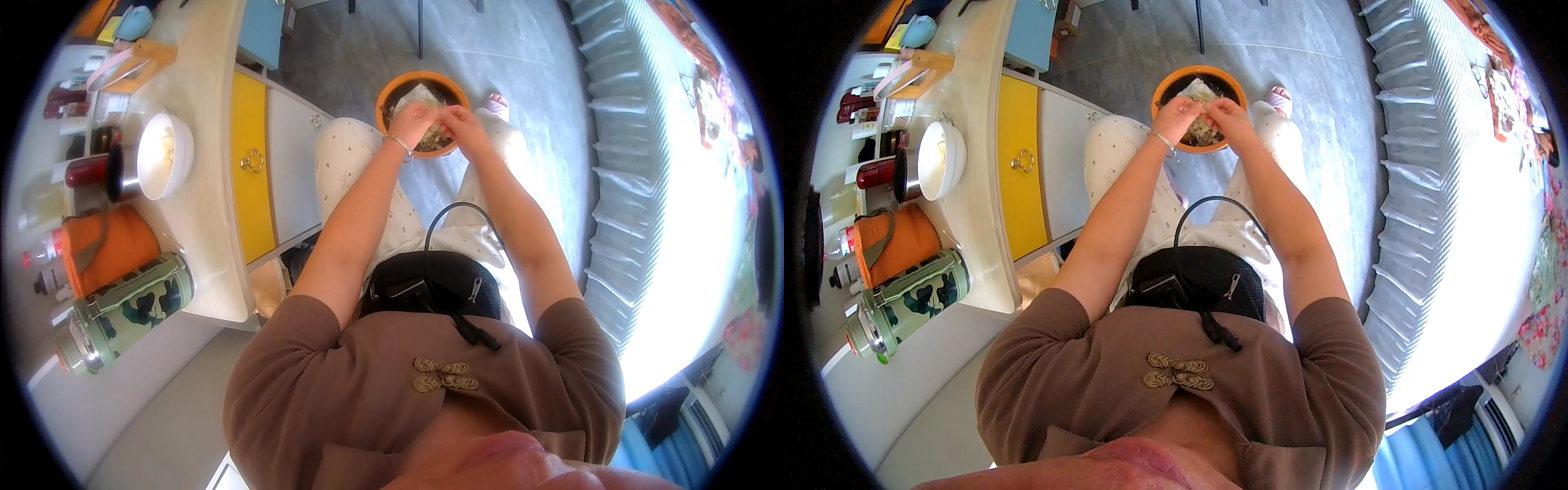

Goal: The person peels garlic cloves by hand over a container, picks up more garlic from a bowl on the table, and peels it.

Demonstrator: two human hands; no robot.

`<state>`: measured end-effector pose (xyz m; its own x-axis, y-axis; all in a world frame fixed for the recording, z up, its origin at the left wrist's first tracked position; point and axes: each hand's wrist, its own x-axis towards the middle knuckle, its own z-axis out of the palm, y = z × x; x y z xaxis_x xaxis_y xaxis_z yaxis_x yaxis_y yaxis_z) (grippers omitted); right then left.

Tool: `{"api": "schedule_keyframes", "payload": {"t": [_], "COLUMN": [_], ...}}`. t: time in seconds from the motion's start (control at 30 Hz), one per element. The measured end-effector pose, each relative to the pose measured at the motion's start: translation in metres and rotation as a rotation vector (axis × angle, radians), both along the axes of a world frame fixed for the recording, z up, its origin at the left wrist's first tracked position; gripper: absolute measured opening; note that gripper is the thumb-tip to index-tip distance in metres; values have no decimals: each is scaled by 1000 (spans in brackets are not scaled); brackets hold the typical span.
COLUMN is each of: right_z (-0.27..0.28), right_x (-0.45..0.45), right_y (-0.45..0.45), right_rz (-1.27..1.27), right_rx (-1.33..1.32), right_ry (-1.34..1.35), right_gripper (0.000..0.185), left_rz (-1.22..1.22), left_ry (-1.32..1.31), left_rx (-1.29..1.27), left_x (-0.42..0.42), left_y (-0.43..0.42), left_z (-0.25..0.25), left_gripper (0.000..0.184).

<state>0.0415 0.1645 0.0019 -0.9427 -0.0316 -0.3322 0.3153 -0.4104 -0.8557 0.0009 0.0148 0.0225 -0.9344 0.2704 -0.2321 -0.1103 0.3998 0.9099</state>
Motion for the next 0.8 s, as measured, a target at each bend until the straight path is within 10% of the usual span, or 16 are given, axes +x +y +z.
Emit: {"api": "schedule_keyframes", "payload": {"t": [0.8], "right_z": [10], "right_x": [1], "right_y": [-2], "right_rz": [61], "right_rx": [6], "right_ry": [11], "right_gripper": [16], "left_rz": [-66], "left_ry": [84], "left_rx": [18], "left_x": [-6], "left_y": [-3], "left_z": [-30], "left_gripper": [18]}}
